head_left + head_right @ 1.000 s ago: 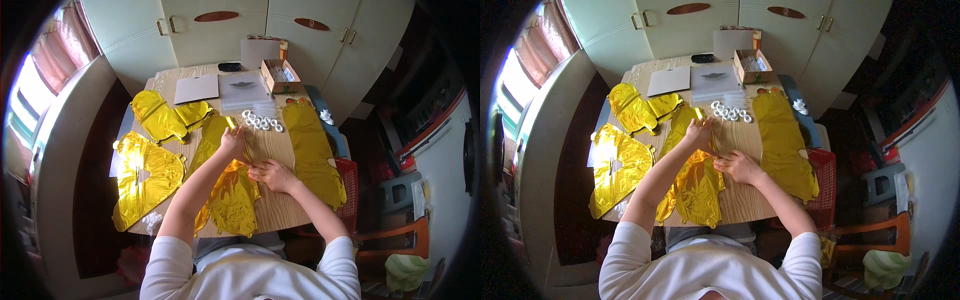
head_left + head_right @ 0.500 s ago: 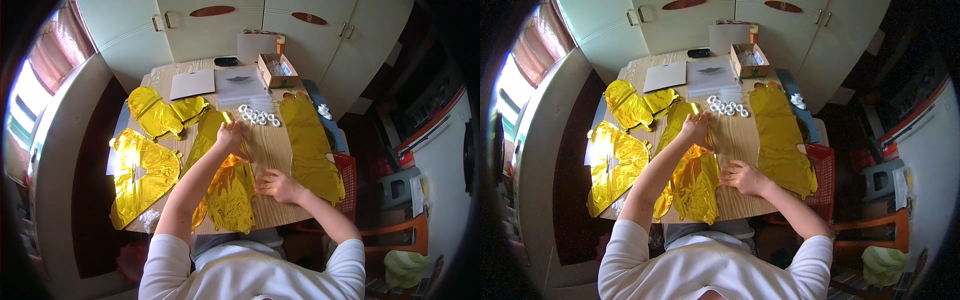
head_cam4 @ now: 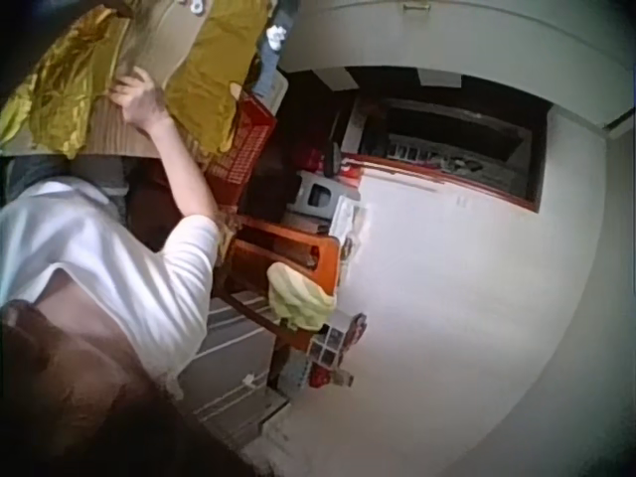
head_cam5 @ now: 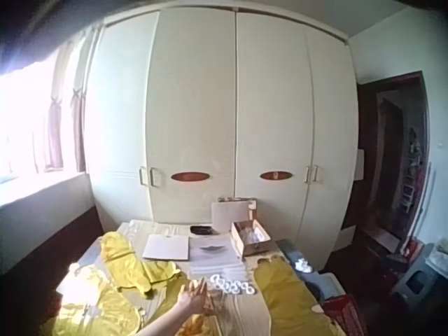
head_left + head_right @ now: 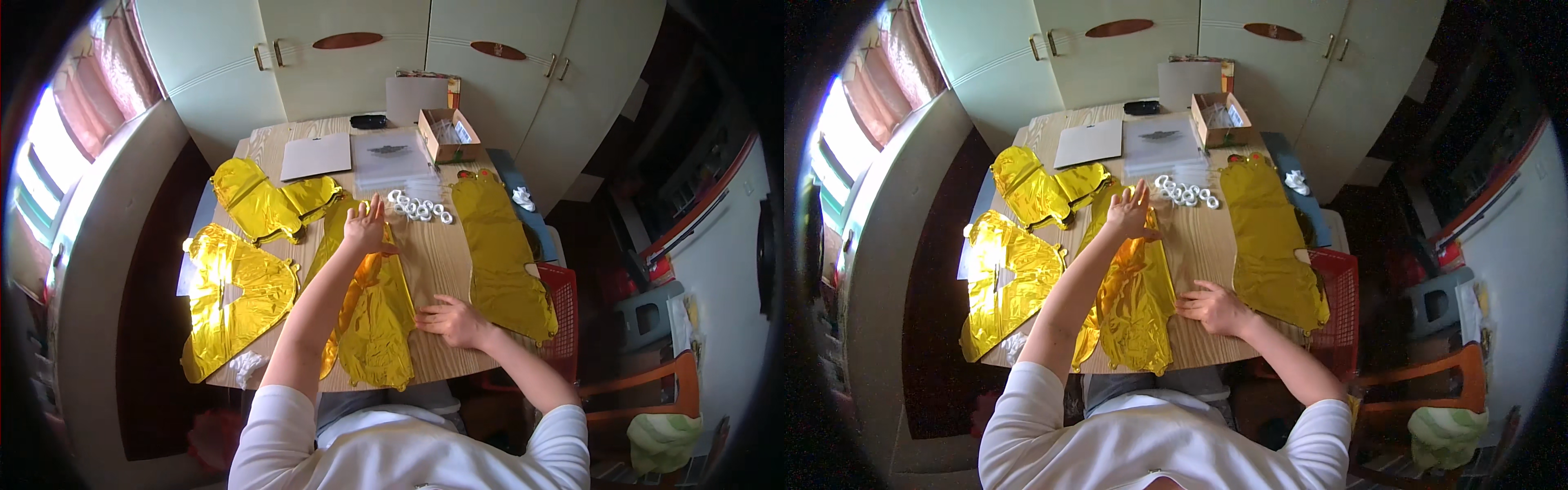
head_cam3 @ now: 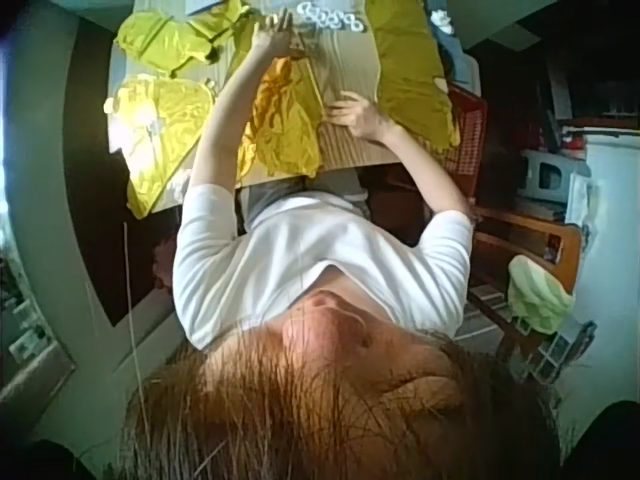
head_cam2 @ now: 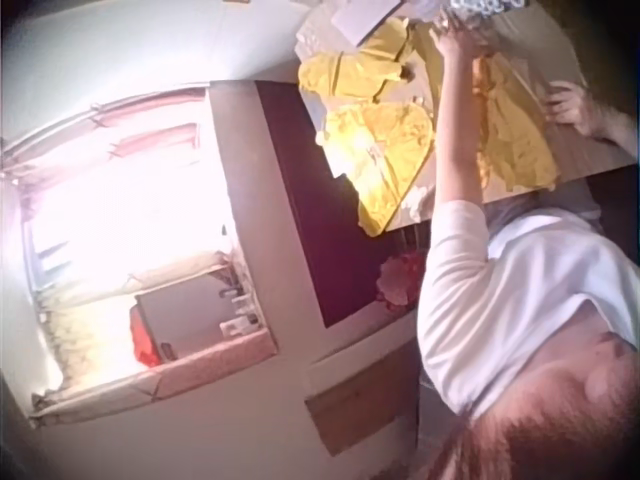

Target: The recorder folds and organizes gold foil sheets on a table template.

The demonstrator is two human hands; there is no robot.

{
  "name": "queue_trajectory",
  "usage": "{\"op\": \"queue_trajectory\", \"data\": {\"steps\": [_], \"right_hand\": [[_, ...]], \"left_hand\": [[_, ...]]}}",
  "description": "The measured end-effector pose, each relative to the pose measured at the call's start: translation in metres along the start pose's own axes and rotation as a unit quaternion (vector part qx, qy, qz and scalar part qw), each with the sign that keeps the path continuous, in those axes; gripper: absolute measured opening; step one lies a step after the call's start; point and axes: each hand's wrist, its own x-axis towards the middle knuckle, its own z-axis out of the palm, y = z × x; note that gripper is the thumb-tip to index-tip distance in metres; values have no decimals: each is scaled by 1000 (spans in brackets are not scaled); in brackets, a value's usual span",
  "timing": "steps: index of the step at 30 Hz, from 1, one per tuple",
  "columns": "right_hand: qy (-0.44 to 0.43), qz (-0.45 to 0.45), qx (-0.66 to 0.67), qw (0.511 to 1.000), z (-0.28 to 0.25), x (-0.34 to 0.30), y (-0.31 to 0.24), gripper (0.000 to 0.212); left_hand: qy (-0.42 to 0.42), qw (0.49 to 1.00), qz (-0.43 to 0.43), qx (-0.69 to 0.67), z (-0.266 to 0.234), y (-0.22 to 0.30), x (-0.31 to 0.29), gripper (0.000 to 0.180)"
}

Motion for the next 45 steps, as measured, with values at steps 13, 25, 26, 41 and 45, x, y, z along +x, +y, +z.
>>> {"op": "queue_trajectory", "data": {"steps": [13, 25, 26, 41, 45], "right_hand": [[62, 29, 42, 997, 10, -3, -5, 32], [88, 56, 128, 986, 2, -20, -28, 30], [108, 70, 175, 976, 6, -18, -22, 31], [-57, 268, -15, 962, 42, 61, 23, 69], [-69, 275, -10, 959, 39, 64, 20, 70]], "left_hand": [[105, 990, -92, 8, 11, -7, 30, 100], [117, 969, 7, -218, 16, -58, -190, 50], [114, 969, 17, -220, 19, -54, -206, 49], [122, 971, 71, -192, 47, -17, -233, 60], [116, 970, 71, -202, 44, -13, -232, 61]]}}
